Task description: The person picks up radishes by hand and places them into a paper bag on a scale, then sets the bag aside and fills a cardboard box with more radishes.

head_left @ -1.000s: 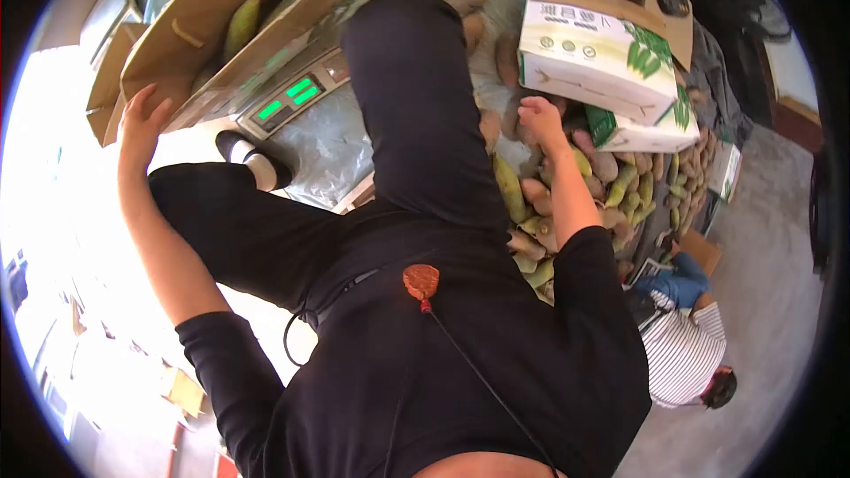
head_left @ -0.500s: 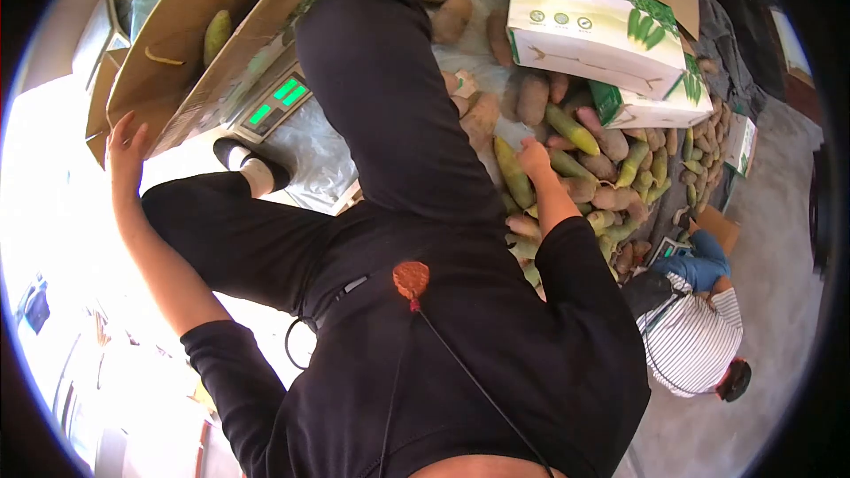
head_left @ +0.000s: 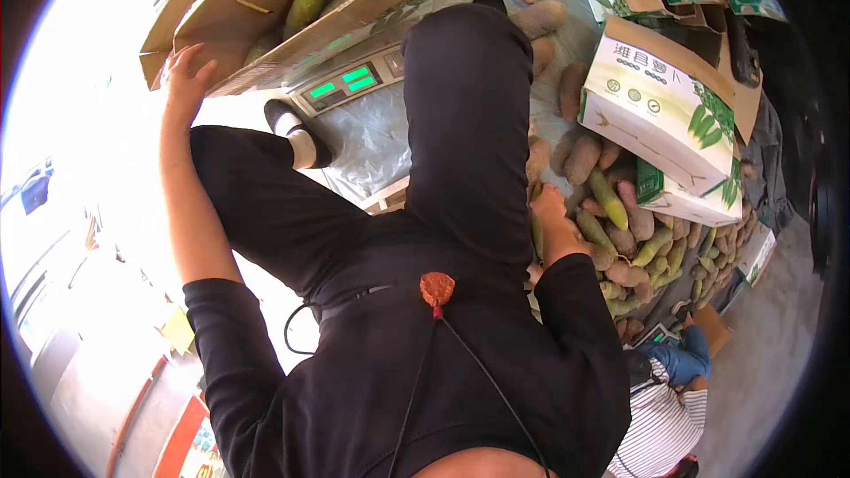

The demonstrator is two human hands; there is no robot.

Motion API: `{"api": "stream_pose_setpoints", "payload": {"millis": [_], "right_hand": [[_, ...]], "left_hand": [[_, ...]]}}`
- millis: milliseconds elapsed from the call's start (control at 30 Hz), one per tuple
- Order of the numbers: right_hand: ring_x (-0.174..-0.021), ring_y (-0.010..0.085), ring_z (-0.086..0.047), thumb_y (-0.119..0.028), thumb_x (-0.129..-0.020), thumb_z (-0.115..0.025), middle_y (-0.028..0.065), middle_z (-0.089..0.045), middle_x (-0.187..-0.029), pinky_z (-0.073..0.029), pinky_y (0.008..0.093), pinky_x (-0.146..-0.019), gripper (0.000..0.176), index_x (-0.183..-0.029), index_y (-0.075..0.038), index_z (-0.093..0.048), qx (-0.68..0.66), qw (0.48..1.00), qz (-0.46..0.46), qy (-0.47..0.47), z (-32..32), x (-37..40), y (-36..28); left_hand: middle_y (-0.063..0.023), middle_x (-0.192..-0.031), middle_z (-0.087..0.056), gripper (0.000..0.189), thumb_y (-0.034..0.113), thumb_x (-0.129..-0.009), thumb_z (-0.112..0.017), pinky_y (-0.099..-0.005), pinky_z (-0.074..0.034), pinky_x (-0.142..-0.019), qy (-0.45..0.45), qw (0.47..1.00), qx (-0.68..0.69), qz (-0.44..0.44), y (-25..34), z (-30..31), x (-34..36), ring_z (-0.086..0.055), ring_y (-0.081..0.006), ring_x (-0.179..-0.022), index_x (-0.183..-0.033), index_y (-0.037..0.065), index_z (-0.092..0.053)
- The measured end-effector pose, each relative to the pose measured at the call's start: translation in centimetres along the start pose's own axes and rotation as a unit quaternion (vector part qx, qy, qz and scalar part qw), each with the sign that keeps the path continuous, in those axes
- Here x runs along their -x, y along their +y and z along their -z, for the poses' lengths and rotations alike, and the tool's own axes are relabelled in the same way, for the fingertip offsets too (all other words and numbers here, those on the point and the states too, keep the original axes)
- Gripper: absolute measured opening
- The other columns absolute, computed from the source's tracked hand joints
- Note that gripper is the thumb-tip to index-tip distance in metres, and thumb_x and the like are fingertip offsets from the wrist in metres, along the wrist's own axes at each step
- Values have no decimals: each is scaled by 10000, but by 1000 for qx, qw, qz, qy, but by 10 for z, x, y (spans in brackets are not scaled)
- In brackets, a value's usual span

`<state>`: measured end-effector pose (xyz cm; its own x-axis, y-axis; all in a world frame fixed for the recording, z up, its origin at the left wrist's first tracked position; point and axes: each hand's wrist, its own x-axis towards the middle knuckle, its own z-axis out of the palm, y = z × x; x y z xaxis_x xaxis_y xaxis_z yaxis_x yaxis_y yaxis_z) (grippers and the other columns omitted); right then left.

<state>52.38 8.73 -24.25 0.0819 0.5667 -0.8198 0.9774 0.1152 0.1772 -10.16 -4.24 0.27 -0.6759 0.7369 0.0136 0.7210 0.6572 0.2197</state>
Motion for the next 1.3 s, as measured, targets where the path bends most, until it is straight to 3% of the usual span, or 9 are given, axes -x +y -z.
{"api": "stream_pose_setpoints", "payload": {"millis": [67,133,267,367,767,867,933,1100,1300], "right_hand": [[-1139,335,-458,-193,-749,-656,147,-471,-1215,-426,443,-913,518,-1202,-99,-423,-6,1000,7,9,-2,-5,-3],[-1179,275,-438,-161,-857,-518,90,-479,-1222,-444,396,-898,336,-1184,-120,-451,60,998,31,-13,-4,-5,-9],[-1145,277,-471,-140,-868,-487,104,-516,-1171,-452,400,-879,291,-1156,-100,-465,5,1000,-10,-8,-19,-9,-15],[-1086,290,-516,-138,-878,-465,124,-528,-1142,-455,403,-869,263,-1137,-89,-474,67,995,64,47,-21,1,-12],[-982,346,-551,-153,-771,-631,177,-576,-1018,-446,443,-816,388,-1087,-96,-413,-75,990,48,109,0,34,20],[-943,370,-551,-133,-751,-648,187,-581,-982,-438,435,-801,401,-1075,-92,-416,-171,963,77,196,10,42,25],[-900,348,-564,-62,-742,-641,172,-574,-958,-437,400,-788,383,-1062,-67,-431,-354,893,119,253,20,41,26],[-876,214,-556,37,-724,-631,121,-555,-931,-435,307,-790,372,-1046,-19,-454,-380,833,206,344,98,73,-3],[-1014,197,-507,42,-764,-624,123,-508,-1091,-418,312,-877,417,-1111,30,-394,-528,663,338,410,212,116,-37]], "left_hand": [[-151,-1187,-531,407,230,-728,-665,-382,-357,-964,1,1000,1,-2,3,0,1,-461,-300,-1132,-1099,76,-603],[-152,-1184,-533,402,226,-730,-663,-384,-358,-963,1,1000,25,5,0,-3,1,-463,-300,-1130,-1098,76,-603],[-144,-1177,-537,393,223,-733,-659,-392,-343,-975,5,1000,0,-16,3,0,3,-456,-305,-1133,-1096,84,-604],[-132,-1176,-540,394,226,-731,-660,-398,-321,-990,9,1000,-14,-23,3,-1,2,-444,-305,-1140,-1092,82,-603],[-125,-1199,-527,404,244,-729,-662,-404,-309,-998,26,999,6,-18,9,1,8,-426,-318,-1154,-1096,87,-600],[-127,-1220,-515,405,252,-740,-656,-415,-301,-1014,20,1000,-18,-13,19,7,10,-393,-338,-1194,-1107,92,-595],[-125,-1231,-509,410,257,-745,-655,-420,-294,-1023,17,1000,-14,-8,18,8,9,-371,-345,-1215,-1115,95,-591],[-116,-1258,-493,424,270,-752,-652,-430,-285,-1039,-7,1000,-6,13,19,10,10,-323,-351,-1258,-1136,104,-581],[-110,-1273,-478,429,280,-759,-648,-423,-290,-1036,-14,1000,-1,17,20,11,13,-318,-344,-1260,-1144,106,-576]]}}
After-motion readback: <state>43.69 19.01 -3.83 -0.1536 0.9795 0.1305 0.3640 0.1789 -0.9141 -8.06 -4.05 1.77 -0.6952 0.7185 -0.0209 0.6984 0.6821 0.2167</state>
